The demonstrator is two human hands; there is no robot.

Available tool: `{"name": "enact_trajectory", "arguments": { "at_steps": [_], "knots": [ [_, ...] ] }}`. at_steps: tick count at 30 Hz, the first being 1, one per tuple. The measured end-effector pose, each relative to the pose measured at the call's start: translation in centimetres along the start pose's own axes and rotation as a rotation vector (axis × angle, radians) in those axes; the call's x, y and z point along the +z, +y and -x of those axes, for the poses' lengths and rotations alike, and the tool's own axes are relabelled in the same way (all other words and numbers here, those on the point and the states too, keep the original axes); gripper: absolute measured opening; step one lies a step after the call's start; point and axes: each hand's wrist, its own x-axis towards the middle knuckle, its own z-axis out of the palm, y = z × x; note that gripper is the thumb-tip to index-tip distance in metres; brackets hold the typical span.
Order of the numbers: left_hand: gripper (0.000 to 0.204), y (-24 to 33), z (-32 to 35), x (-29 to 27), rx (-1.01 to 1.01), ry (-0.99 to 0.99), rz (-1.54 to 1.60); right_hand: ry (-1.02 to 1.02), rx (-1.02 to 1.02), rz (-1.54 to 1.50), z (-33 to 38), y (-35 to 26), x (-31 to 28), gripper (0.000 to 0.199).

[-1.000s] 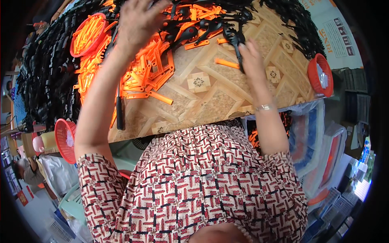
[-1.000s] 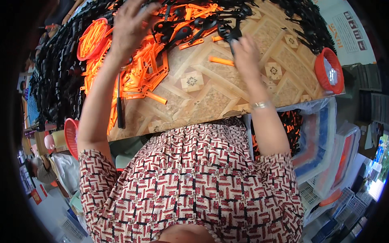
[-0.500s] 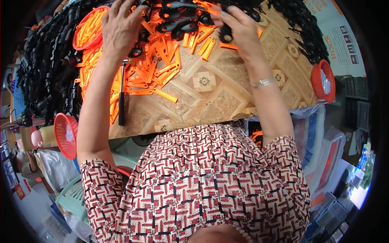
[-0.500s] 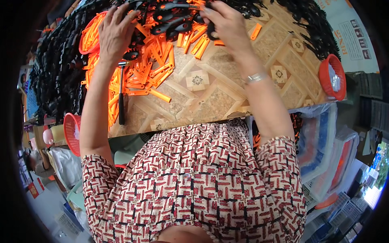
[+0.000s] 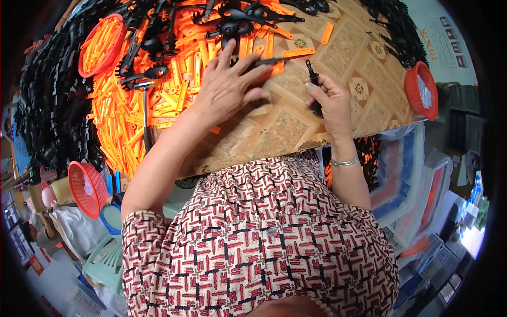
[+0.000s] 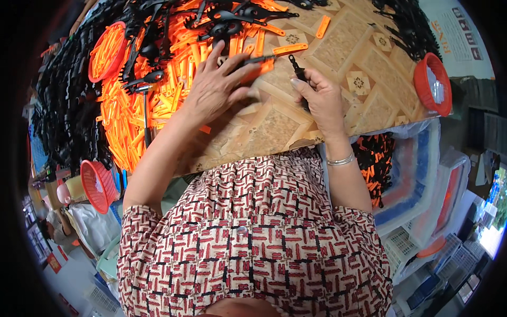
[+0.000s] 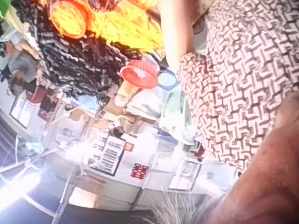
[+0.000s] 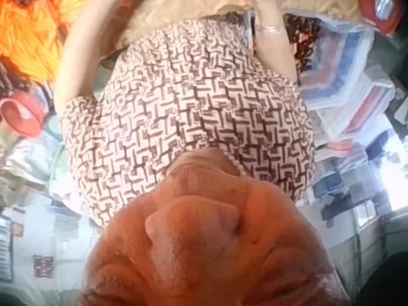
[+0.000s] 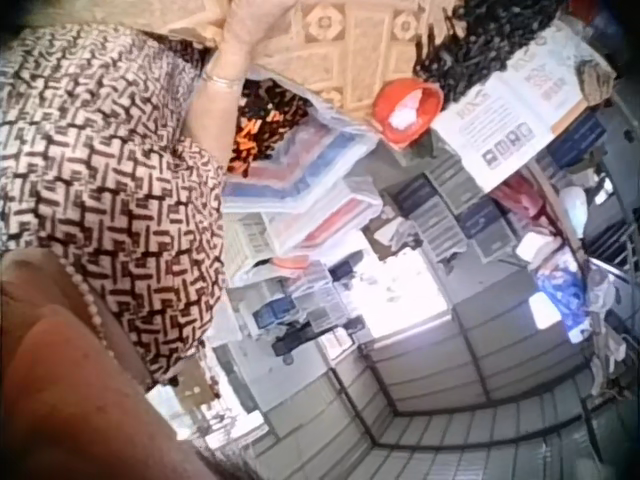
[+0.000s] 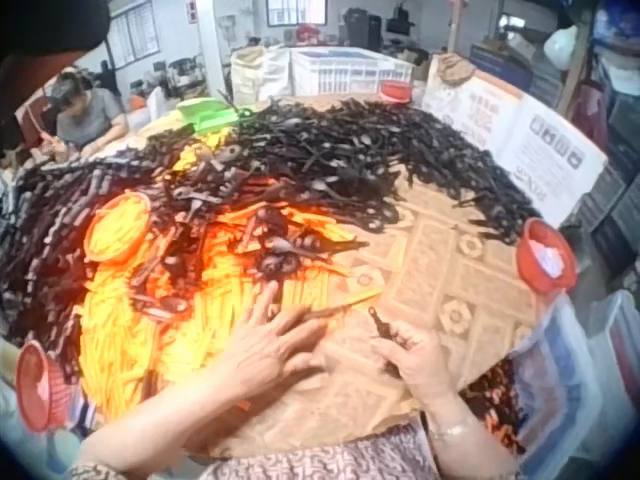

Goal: The person assembles small garden tools by inserting orange plastic handles into black metal heads. They use a hammer to tap the handles into place and place the finished tools on the table.

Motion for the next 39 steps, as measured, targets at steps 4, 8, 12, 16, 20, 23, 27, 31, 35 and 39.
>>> {"name": "enact_trajectory", "arguments": {
  "at_steps": [4, 8, 12, 16, 20, 23, 27, 31, 35, 39],
  "knots": [
    [0.047, -0.8, 3.3, -1.9, -0.132, 0.276, 0.171, -0.029, 0.003, -0.008, 0.1, 0.1, 0.2, 0.022],
    [0.038, -1.7, 5.0, -3.4, -0.117, 0.212, 0.23, -0.093, -0.016, -0.082, 0.4, -0.5, 0.8, 0.034],
    [0.035, 0.8, 2.0, -4.6, 0.243, 0.039, 0.154, -0.21, 0.053, -0.235, 1.0, -0.9, 0.6, 0.04],
    [0.037, 0.6, -1.6, -3.5, 0.574, -0.086, -0.007, -0.302, 0.173, -0.377, 2.1, -1.8, 0.3, 0.039],
    [0.03, 0.9, -1.9, -3.3, 0.694, -0.195, -0.181, -0.29, 0.275, -0.455, 2.8, -1.4, 0.0, 0.042],
    [0.019, 1.4, -1.2, -2.9, 0.636, -0.137, -0.097, -0.275, 0.273, -0.48, 3.1, -1.2, 0.2, 0.037],
    [0.016, 1.8, 1.4, -3.1, 0.36, -0.081, 0.115, -0.295, 0.246, -0.358, 2.7, -1.2, 1.5, 0.026],
    [0.02, 2.1, 3.4, -4.6, 0.079, 0.089, 0.424, -0.364, 0.131, -0.124, 2.4, -1.4, 2.9, 0.02],
    [0.029, 2.4, 4.5, -6.5, -0.037, 0.183, 0.586, -0.387, 0.184, -0.047, 2.6, -1.2, 3.6, 0.02],
    [0.028, 2.7, 4.9, -6.1, 0.08, 0.206, 0.378, -0.426, 0.069, 0.149, 2.5, -1.1, 4.3, 0.018]
  ]
}}
